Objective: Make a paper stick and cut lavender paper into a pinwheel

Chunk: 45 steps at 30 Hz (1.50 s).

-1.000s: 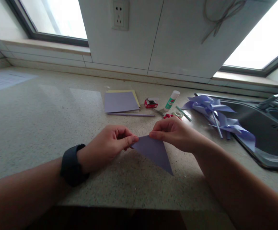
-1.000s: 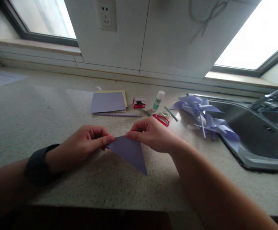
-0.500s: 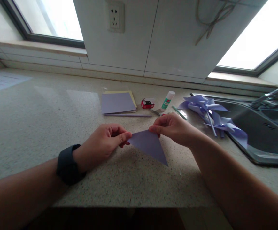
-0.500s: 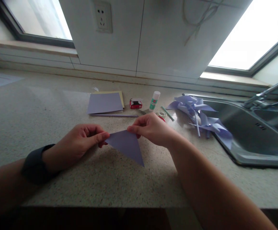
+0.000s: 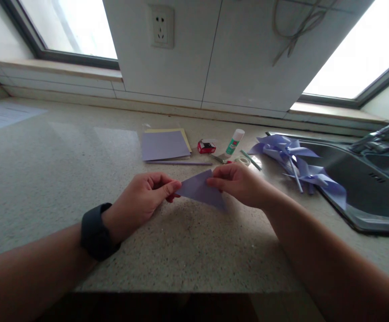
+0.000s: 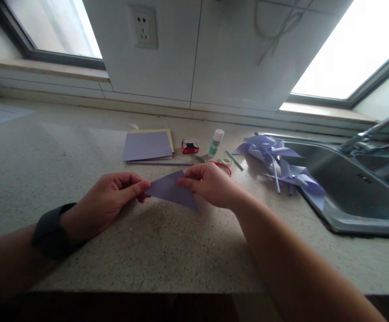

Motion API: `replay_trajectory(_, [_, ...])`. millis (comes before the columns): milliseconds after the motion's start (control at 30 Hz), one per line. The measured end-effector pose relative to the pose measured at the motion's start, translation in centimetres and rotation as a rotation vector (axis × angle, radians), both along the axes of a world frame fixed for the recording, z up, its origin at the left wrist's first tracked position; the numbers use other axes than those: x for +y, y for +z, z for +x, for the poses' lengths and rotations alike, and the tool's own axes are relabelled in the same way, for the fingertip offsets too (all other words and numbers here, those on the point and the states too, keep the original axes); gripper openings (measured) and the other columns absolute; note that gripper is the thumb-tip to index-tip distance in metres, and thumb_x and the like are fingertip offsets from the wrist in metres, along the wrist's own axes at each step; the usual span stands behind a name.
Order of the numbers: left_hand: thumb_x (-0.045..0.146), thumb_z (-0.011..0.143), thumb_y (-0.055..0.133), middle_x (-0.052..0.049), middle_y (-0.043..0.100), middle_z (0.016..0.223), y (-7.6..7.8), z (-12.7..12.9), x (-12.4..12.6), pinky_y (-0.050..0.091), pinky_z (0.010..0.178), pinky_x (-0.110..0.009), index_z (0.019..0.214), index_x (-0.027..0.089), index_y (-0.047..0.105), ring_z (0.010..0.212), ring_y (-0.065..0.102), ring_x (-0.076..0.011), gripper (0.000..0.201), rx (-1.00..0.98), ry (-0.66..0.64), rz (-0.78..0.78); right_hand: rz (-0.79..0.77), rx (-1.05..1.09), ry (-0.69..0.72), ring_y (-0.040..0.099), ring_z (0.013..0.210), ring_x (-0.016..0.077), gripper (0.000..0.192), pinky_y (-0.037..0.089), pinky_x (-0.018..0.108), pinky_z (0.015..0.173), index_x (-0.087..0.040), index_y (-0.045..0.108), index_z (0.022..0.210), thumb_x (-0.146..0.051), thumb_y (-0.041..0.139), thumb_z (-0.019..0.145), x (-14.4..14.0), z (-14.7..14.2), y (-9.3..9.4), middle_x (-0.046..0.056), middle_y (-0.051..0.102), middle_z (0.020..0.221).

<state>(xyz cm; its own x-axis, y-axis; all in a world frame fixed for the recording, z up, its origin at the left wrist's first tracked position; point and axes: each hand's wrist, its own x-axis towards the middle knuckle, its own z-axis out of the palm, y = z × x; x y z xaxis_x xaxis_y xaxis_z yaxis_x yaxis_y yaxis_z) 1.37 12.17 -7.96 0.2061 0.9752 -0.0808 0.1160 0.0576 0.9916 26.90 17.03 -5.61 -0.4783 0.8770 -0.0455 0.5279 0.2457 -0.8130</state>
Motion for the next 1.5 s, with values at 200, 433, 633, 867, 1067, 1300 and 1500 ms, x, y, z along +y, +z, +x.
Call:
replay_trajectory(200, [0.046, 0.086, 0.071, -0.002, 0.074, 0.077, 0.5, 0.2, 0.0, 0.046, 0.065, -0.024, 0.082, 0.018, 0.074, 0.069, 0.061, -0.0129, 0.028, 0.089, 0.033, 0.037, 0.083, 0.066, -0.142, 0.041, 0.055, 0.0108, 0.035, 0.029, 0.026, 0.049, -0.018, 0.063, 0.068, -0.050, 0.067, 0.081, 0.4, 0.0, -0.2, -0.003, 0.049, 0.060])
replay_trajectory(433, [0.044, 0.091, 0.064, -0.001, 0.067, 0.073, 0.7, 0.2, -0.7, 0.044, 0.060, -0.026, 0.080, 0.018, 0.067, 0.065, 0.058, -0.0143, 0.029, 0.287, -0.078, 0.160, 0.205, -0.028, -0.150, 0.040, 0.053, 0.0103, 0.034, 0.028, 0.025, 0.047, -0.018, 0.063, 0.075, -0.049, 0.061, 0.090, 0.2, 0.2, 0.1, -0.003, 0.050, 0.061])
replay_trajectory(633, [0.042, 0.093, 0.062, 0.001, 0.060, 0.077, 0.4, 0.2, -1.1, 0.044, 0.058, -0.026, 0.098, 0.020, 0.064, 0.066, 0.055, -0.0141, 0.023, 0.345, -0.091, 0.296, 0.458, -0.097, 0.173, 0.051, 0.067, 0.0126, 0.024, 0.039, 0.027, 0.062, -0.019, 0.064, 0.083, -0.032, 0.054, 0.100, -0.5, 0.4, 1.0, -0.001, 0.057, 0.072])
replay_trajectory(867, [0.020, 0.089, 0.071, 0.000, 0.065, 0.091, 0.4, 0.2, -1.7, 0.047, 0.068, -0.026, 0.102, 0.024, 0.068, 0.082, 0.058, -0.0139, 0.014, 0.263, -0.085, 0.800, 0.945, -0.101, 0.346, 0.053, 0.076, 0.0161, 0.012, 0.042, 0.033, 0.074, -0.018, 0.066, 0.092, -0.027, 0.061, 0.099, -2.9, -1.5, 2.3, 0.002, 0.063, 0.078])
replay_trajectory(1067, [0.012, 0.090, 0.068, 0.000, 0.061, 0.084, 0.8, 0.2, -1.9, 0.044, 0.064, -0.027, 0.096, 0.023, 0.067, 0.077, 0.055, -0.0137, 0.012, 0.293, 0.043, 0.880, 1.111, 0.026, 0.249, 0.057, 0.077, 0.0169, 0.010, 0.046, 0.035, 0.076, -0.023, 0.064, 0.095, -0.021, 0.072, 0.089, -3.4, -1.9, 2.2, 0.001, 0.069, 0.081])
replay_trajectory(1300, [0.017, 0.086, 0.074, -0.004, 0.062, 0.097, 0.6, 0.2, -1.8, 0.048, 0.073, -0.033, 0.105, 0.024, 0.066, 0.088, 0.057, -0.0183, 0.022, 0.325, 0.052, 0.963, 1.206, -0.069, 0.243, 0.055, 0.076, 0.0188, 0.011, 0.044, 0.038, 0.073, -0.024, 0.065, 0.092, -0.018, 0.072, 0.086, -3.7, -1.9, 2.3, 0.001, 0.069, 0.081])
replay_trajectory(1500, [0.009, 0.088, 0.072, -0.001, 0.063, 0.091, 1.2, 0.3, -2.2, 0.047, 0.078, -0.033, 0.100, 0.025, 0.069, 0.087, 0.056, -0.0162, 0.020, 0.380, 0.017, 1.093, 1.188, -0.069, 0.259, 0.056, 0.076, 0.0185, 0.008, 0.045, 0.037, 0.074, -0.024, 0.066, 0.091, -0.018, 0.070, 0.087, -4.1, -2.5, 2.2, 0.000, 0.070, 0.082])
